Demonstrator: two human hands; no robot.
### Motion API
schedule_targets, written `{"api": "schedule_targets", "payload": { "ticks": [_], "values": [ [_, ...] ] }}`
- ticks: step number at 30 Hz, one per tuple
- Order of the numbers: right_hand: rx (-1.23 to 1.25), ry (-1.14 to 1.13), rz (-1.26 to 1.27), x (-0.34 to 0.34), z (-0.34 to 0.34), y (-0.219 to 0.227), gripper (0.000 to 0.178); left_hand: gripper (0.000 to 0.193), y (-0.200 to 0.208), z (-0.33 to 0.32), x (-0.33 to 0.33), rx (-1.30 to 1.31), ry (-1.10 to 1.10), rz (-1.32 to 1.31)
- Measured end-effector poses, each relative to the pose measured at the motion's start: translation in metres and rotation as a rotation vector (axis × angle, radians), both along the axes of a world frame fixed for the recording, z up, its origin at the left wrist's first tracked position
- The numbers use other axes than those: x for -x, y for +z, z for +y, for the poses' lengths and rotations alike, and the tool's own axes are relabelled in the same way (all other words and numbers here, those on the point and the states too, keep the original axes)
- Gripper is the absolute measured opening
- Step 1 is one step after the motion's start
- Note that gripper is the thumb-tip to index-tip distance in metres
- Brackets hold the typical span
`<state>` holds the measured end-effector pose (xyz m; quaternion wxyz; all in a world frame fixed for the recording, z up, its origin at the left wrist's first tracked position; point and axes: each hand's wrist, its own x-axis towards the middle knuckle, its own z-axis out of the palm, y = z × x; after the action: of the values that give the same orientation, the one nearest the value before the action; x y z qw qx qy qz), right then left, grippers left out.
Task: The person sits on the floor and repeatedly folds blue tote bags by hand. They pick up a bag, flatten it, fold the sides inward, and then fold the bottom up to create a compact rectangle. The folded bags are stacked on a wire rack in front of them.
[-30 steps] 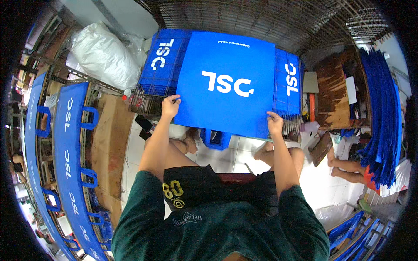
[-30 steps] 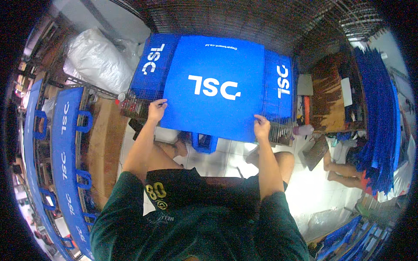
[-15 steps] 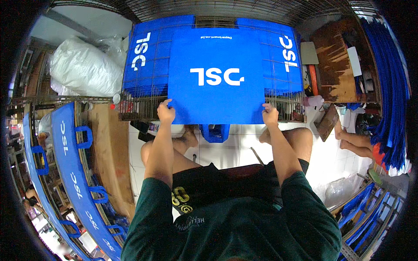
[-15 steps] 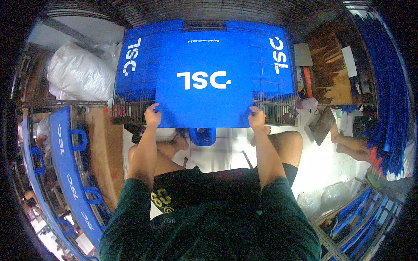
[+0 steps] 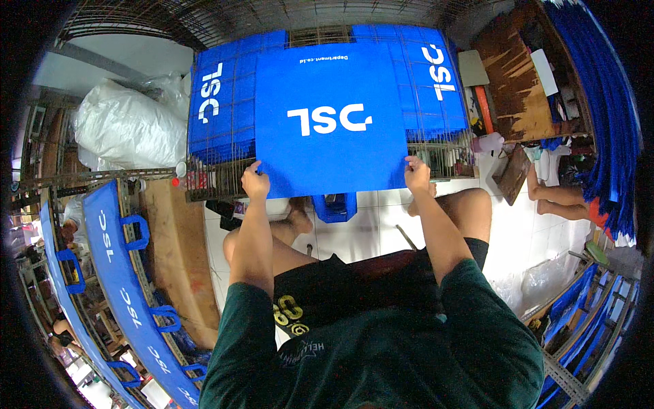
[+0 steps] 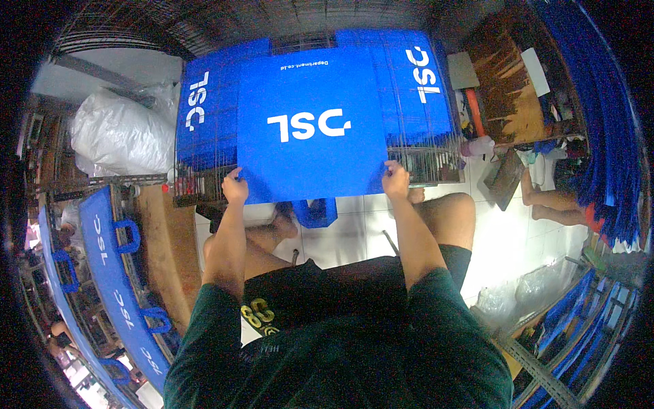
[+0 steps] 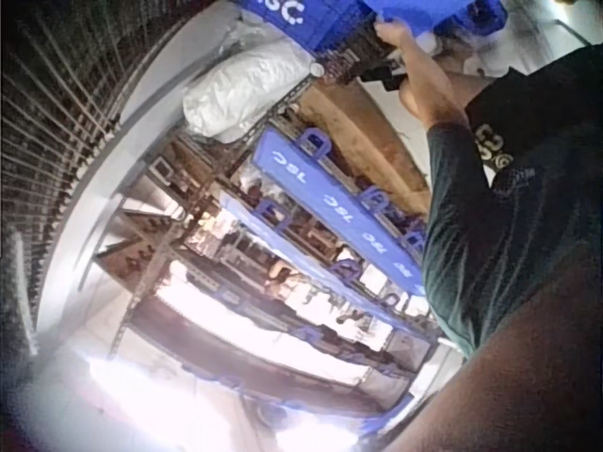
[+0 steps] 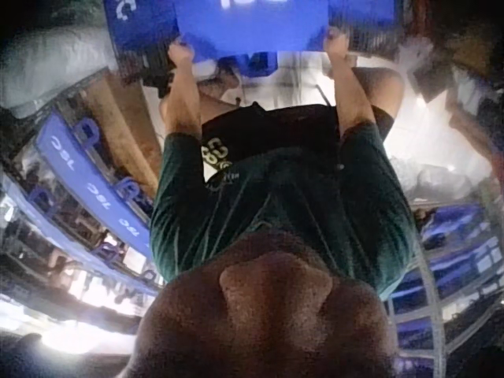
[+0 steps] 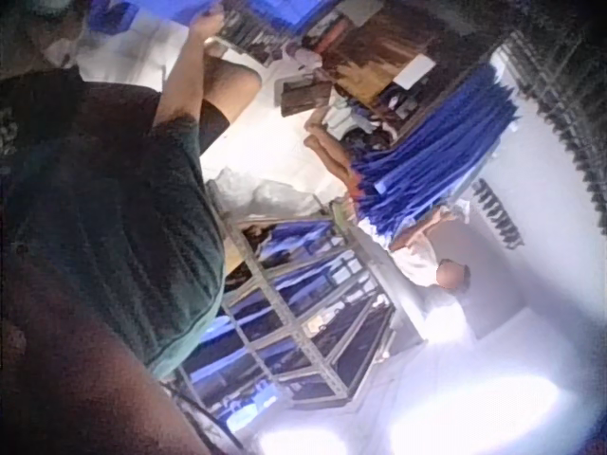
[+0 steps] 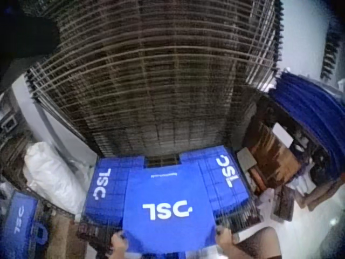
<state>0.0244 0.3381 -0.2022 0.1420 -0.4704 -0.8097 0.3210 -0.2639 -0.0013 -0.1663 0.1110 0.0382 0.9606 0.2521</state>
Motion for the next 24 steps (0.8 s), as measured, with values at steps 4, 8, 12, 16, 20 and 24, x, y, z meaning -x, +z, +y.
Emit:
{"api": "schedule_targets", "payload": {
  "ticks": [4,8,12,16,20,24],
  "values": [
    [-0.014,0.018,0.004,0.0,0.006,-0.001,0.027,0.04,0.01,0.009,-0.003,0.004,0.056,-0.094],
    [0.048,0.015,0.004,0.004,0.004,0.006,0.025,0.041,-0.002,0.0,-0.001,0.064,0.009,0.005],
    [0.057,-0.007,0.003,0.002,0.006,0.001,0.023,0.041,-0.001,0.003,-0.001,0.061,0.018,-0.003],
    [0.059,0.006,-0.007,0.006,0.002,0.012,0.022,0.04,-0.006,-0.001,0.003,0.018,0.048,0.007],
    [0.032,0.005,0.05,0.007,0.007,0.003,0.022,0.04,-0.004,0.004,0.006,0.007,0.051,0.009],
    [0.022,-0.007,-0.004,0.01,0.005,0.009,0.022,0.04,-0.001,0.006,0.005,-0.005,0.084,-0.017]
  ]
}}
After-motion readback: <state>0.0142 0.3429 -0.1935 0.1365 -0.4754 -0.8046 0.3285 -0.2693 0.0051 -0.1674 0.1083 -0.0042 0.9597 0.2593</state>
